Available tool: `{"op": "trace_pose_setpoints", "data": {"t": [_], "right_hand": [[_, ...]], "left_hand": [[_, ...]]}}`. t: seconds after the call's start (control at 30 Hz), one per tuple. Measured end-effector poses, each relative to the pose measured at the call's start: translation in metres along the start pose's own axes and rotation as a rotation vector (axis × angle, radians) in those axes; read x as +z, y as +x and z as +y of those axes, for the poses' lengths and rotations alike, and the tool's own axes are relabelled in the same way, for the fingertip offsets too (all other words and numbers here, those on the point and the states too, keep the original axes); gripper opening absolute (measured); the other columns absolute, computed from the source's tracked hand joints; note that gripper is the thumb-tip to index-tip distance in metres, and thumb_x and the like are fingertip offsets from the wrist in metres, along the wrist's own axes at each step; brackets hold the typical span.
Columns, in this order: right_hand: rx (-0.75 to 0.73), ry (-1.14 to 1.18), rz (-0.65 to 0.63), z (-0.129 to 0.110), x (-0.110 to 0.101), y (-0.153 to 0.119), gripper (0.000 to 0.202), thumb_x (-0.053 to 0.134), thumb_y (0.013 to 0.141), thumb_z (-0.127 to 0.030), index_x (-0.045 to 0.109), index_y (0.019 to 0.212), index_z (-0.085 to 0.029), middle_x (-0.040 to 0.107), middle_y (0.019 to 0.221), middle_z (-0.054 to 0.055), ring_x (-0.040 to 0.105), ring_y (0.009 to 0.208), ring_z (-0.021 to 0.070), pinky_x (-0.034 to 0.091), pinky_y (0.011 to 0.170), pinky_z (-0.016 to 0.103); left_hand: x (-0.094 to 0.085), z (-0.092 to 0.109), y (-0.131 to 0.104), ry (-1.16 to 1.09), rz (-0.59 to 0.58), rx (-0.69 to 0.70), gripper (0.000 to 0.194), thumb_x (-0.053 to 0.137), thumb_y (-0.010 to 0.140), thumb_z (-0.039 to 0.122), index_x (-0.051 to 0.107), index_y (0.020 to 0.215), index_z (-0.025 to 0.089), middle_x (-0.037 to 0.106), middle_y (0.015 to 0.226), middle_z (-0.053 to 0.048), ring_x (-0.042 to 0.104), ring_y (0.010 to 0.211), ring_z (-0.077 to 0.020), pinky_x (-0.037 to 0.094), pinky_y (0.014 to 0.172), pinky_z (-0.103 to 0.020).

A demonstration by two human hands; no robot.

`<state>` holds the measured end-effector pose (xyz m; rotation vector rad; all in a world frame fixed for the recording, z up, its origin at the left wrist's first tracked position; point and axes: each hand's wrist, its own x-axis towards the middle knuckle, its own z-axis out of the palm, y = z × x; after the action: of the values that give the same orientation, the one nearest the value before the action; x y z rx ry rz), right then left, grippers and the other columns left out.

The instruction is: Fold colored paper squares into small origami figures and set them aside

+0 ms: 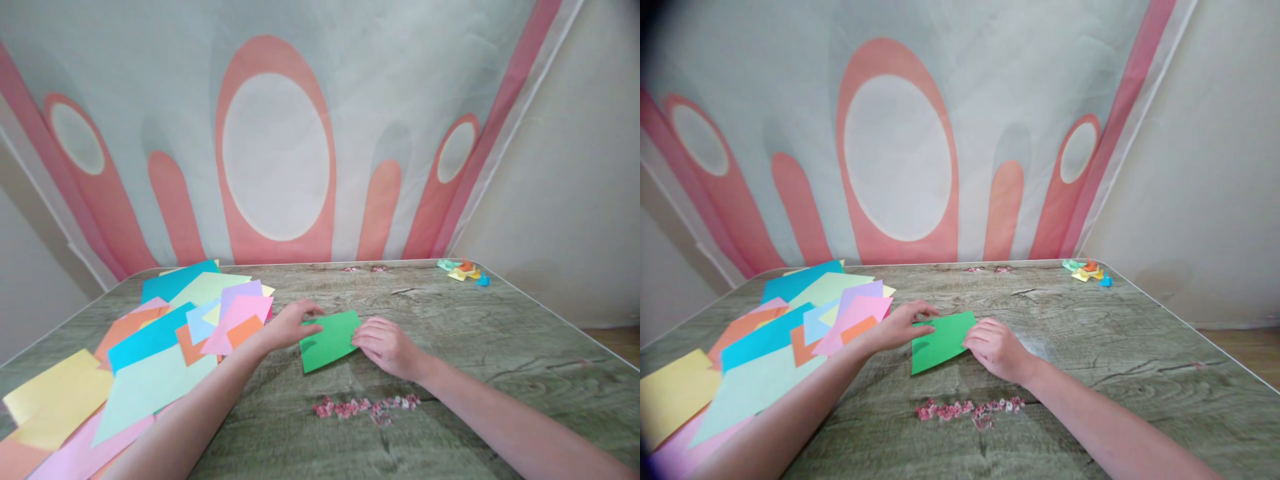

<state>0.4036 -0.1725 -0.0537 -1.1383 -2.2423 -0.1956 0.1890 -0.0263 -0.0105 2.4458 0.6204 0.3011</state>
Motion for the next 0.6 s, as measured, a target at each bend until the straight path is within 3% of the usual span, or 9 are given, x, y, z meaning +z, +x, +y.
{"op": "trace_pose_setpoints", "data": {"t": [0.07, 0.13, 0.23, 0.33, 0.43, 0.6], "right_hand": [[0.035, 0.007, -0.004, 0.001, 0.001, -0.001, 0.021, 0.044, 0.087, -0.015, 0.064, 0.092, -0.021, 0.068, 0.084, 0.006, 0.062, 0.082, 0.0158, 0.048, 0.079, 0.035], [0.077, 0.011, 0.000, 0.002, 0.001, -0.003, 0.020, 0.046, 0.087, -0.017, 0.064, 0.091, -0.021, 0.068, 0.082, 0.005, 0.062, 0.079, 0.0158, 0.048, 0.077, 0.034], [0.156, 0.049, 0.022, 0.005, 0.002, -0.005, 0.017, 0.048, 0.087, -0.020, 0.065, 0.091, -0.021, 0.068, 0.082, 0.005, 0.062, 0.077, 0.0160, 0.049, 0.074, 0.032], [0.251, 0.143, 0.046, 0.006, 0.001, -0.005, 0.018, 0.047, 0.088, -0.024, 0.065, 0.093, -0.021, 0.067, 0.083, 0.005, 0.062, 0.076, 0.0155, 0.050, 0.070, 0.029], [0.335, 0.238, 0.053, 0.005, -0.002, -0.003, 0.020, 0.047, 0.088, -0.026, 0.065, 0.096, -0.022, 0.067, 0.085, 0.004, 0.062, 0.076, 0.0149, 0.050, 0.070, 0.027], [0.444, 0.297, 0.046, 0.006, -0.003, -0.002, 0.020, 0.051, 0.086, -0.030, 0.065, 0.097, -0.022, 0.068, 0.088, 0.004, 0.063, 0.080, 0.0161, 0.049, 0.073, 0.029]], "left_hand": [[0.002, 0.013, -0.006, 0.031, -0.106, 0.064, 0.037, 0.058, 0.075, 0.045, 0.062, 0.100, 0.019, 0.062, 0.098, -0.005, 0.057, 0.090, -0.0187, 0.043, 0.080, -0.028], [0.007, 0.026, -0.012, 0.089, -0.170, 0.091, 0.049, 0.063, 0.067, 0.053, 0.061, 0.104, 0.021, 0.061, 0.100, -0.006, 0.056, 0.093, -0.0216, 0.043, 0.079, -0.028], [0.014, 0.036, -0.016, 0.188, -0.132, 0.094, 0.044, 0.065, 0.068, 0.045, 0.060, 0.106, 0.022, 0.061, 0.105, -0.007, 0.057, 0.095, -0.0233, 0.041, 0.080, -0.029], [0.015, 0.037, -0.015, 0.210, -0.132, 0.078, 0.021, 0.050, 0.081, 0.033, 0.065, 0.089, 0.021, 0.066, 0.088, -0.005, 0.060, 0.083, -0.0207, 0.041, 0.072, -0.027], [0.009, 0.035, -0.012, 0.152, -0.174, 0.079, 0.028, 0.040, 0.085, 0.028, 0.064, 0.076, 0.019, 0.064, 0.070, -0.002, 0.058, 0.066, -0.0166, 0.038, 0.061, -0.023], [0.004, 0.029, -0.008, 0.077, -0.197, 0.045, 0.026, 0.042, 0.082, 0.028, 0.064, 0.074, 0.016, 0.061, 0.065, 0.001, 0.054, 0.062, -0.0145, 0.036, 0.058, -0.021]]}}
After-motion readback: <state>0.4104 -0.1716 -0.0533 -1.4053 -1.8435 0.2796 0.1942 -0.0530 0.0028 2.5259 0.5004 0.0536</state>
